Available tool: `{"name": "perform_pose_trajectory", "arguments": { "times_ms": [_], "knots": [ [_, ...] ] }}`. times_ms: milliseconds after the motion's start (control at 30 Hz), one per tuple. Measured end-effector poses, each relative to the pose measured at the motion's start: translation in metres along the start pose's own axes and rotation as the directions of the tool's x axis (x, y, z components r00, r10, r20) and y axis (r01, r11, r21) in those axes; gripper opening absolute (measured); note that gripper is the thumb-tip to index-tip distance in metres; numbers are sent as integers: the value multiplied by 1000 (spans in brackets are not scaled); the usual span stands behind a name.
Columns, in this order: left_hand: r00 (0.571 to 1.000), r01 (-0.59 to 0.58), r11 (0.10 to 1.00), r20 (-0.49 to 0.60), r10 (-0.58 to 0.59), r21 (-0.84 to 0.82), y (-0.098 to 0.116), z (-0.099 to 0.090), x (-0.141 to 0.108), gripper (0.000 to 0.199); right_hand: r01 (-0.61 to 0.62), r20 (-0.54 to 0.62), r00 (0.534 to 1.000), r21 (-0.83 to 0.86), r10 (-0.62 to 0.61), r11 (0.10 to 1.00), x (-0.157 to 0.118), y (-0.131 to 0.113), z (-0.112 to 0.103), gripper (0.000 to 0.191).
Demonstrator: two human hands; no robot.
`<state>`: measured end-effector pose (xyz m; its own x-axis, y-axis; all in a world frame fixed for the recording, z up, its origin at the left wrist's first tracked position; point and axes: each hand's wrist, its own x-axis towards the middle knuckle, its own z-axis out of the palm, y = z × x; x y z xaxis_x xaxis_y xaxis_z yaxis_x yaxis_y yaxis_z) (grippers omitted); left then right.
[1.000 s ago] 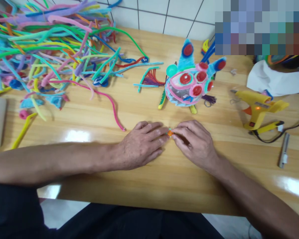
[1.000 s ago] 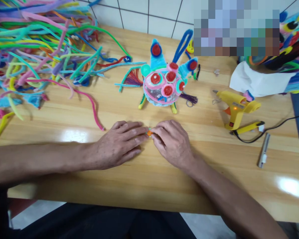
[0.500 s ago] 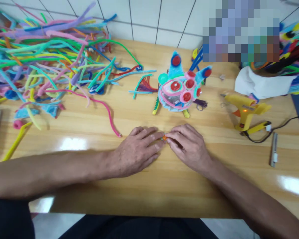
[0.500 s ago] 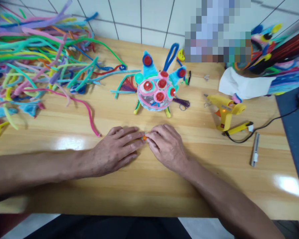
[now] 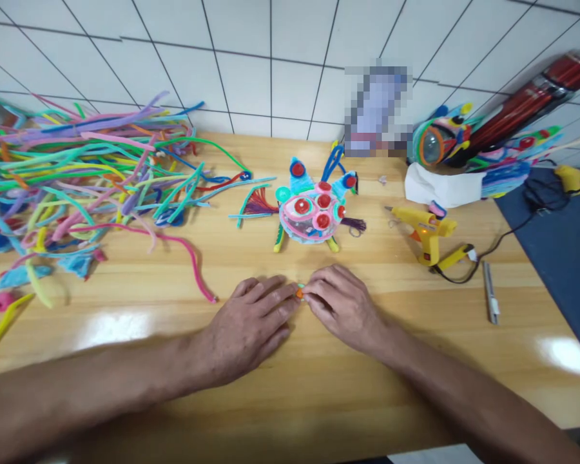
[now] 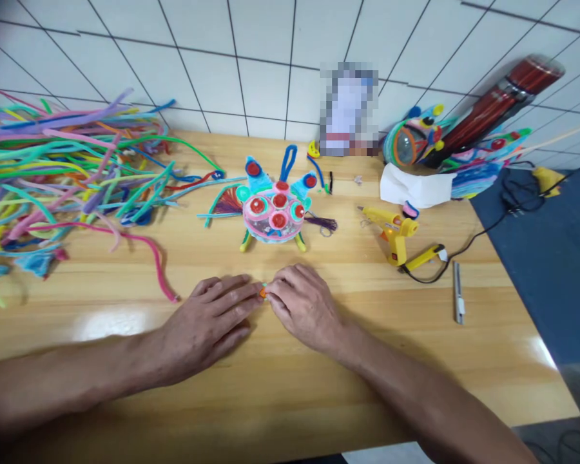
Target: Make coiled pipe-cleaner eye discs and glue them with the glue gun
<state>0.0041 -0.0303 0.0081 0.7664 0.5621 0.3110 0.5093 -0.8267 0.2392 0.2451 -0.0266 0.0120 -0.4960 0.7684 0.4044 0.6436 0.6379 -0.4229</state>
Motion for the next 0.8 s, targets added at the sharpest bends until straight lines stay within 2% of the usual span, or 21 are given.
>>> {"name": "perform_pose_trajectory", "arguments": {
  "times_ms": [367,667,800],
  "knots": [
    [1000,-8,1000,-21,7,-12,0,-1,1,35,5,-8,1000,9,-5,1000,-2,1,1,12],
    [998,8,999,55,-5,-54,-2,-1,-1,37,1,28,1000,4,-1,1000,-2,2,1,12],
    [998,2,999,56,0,-38,-1,-1,-1,35,7,25,1000,17,-7,1000,-1,3,2,13]
  ]
}}
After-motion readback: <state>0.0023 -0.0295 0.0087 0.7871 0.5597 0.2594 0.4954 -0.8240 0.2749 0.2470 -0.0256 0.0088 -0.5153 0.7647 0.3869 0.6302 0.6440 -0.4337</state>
